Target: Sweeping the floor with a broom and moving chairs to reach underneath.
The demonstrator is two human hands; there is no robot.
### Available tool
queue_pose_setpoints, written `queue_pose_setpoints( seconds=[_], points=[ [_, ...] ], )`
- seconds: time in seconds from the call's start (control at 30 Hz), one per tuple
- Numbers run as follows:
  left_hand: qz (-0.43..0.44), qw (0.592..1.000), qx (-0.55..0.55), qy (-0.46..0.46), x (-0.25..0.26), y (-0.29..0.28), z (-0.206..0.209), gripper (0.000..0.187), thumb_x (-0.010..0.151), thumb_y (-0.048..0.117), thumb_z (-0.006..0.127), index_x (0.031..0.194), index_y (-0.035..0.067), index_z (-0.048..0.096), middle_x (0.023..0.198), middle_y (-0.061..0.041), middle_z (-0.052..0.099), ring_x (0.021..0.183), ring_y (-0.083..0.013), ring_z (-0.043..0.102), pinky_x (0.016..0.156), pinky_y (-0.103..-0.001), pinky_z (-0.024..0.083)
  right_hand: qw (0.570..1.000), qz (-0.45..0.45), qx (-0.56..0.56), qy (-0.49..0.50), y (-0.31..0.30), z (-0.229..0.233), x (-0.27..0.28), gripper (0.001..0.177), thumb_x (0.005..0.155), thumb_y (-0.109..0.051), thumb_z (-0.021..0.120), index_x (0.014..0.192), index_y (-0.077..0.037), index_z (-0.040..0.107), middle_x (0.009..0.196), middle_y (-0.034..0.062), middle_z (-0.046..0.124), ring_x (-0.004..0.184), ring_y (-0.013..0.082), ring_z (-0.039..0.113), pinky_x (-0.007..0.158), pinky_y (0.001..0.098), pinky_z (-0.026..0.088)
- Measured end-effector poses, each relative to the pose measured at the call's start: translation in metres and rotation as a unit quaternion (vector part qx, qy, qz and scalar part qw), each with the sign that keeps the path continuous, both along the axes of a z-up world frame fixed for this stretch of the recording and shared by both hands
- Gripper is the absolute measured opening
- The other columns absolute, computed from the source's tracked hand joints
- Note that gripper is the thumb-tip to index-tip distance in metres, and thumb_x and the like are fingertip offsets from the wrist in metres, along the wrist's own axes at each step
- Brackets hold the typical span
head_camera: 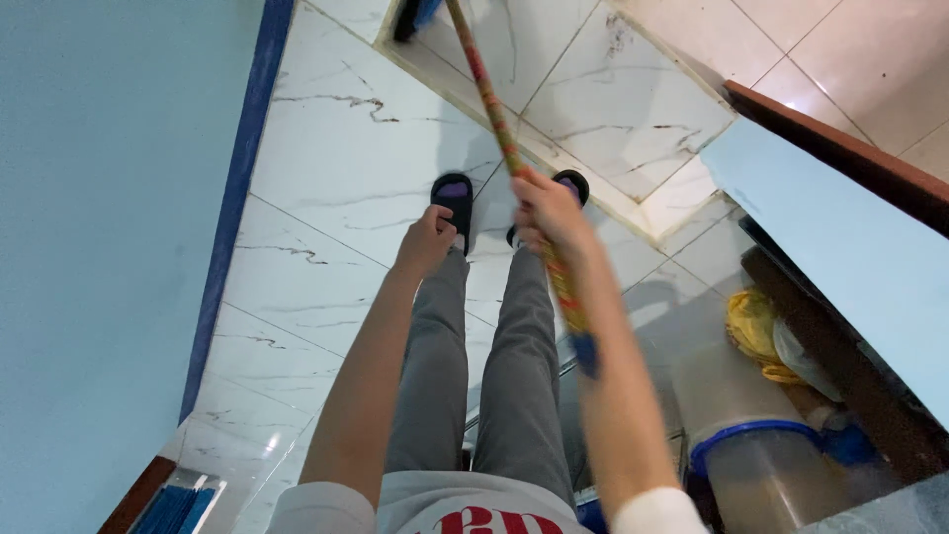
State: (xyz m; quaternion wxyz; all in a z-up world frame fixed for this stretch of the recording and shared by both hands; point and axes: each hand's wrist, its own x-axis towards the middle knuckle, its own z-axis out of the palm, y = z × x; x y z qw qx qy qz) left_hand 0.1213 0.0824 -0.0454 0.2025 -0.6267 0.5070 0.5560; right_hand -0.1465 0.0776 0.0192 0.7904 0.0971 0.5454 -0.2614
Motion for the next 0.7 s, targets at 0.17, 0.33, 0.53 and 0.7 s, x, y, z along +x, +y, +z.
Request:
queue_pose_setpoints(
  seconds=[0.17,0.33,0.53,0.7],
  points=[
    [-0.004,0.999,-0.03,-0.025,0.013,-0.01,-0.005,0.036,0.097,0.027,0.059,0.129,0.012,0.059,0.116,-0.009,0.073,0.106,-0.0275,0.071,0.09,-0.042,0.055,0.997,-0.002,0.066,0.027,0.016,-0.018,0.009,0.021,0.101,-0.028,0.059,0.121,-0.021,0.054,0.065,-0.0017,0.045,0.042,0.0105,0.038,0.038,0.0285,0.034],
    [-0.02,0.999,-0.045,-0.017,0.013,-0.009,-0.023,0.036,0.096,0.027,0.061,0.128,0.011,0.06,0.114,-0.01,0.075,0.105,-0.0295,0.071,0.091,-0.042,0.055,0.988,-0.047,0.13,0.071,0.111,-0.007,-0.048,0.031,0.101,-0.029,0.061,0.13,-0.022,0.055,0.065,0.0013,0.044,0.04,0.0108,0.035,0.035,0.0283,0.027],
    [-0.003,1.0,0.003,-0.005,-0.02,-0.012,-0.01,0.037,0.096,0.027,0.059,0.13,0.012,0.057,0.115,-0.007,0.073,0.105,-0.027,0.072,0.09,-0.041,0.056,0.977,0.031,0.144,0.157,0.133,0.059,-0.093,0.055,0.099,-0.025,0.056,0.153,-0.03,0.047,0.062,0.0011,0.044,0.04,0.0109,0.037,0.035,0.0279,0.031],
    [-0.011,1.0,0.0,0.024,-0.045,-0.018,-0.001,0.037,0.096,0.025,0.06,0.13,0.01,0.058,0.114,-0.007,0.073,0.103,-0.0266,0.071,0.089,-0.041,0.055,0.981,-0.011,0.097,0.165,0.069,0.126,-0.088,0.064,0.1,-0.027,0.052,0.161,-0.033,0.037,0.061,-0.0001,0.044,0.039,0.0095,0.038,0.033,0.0263,0.03]
  ],
)
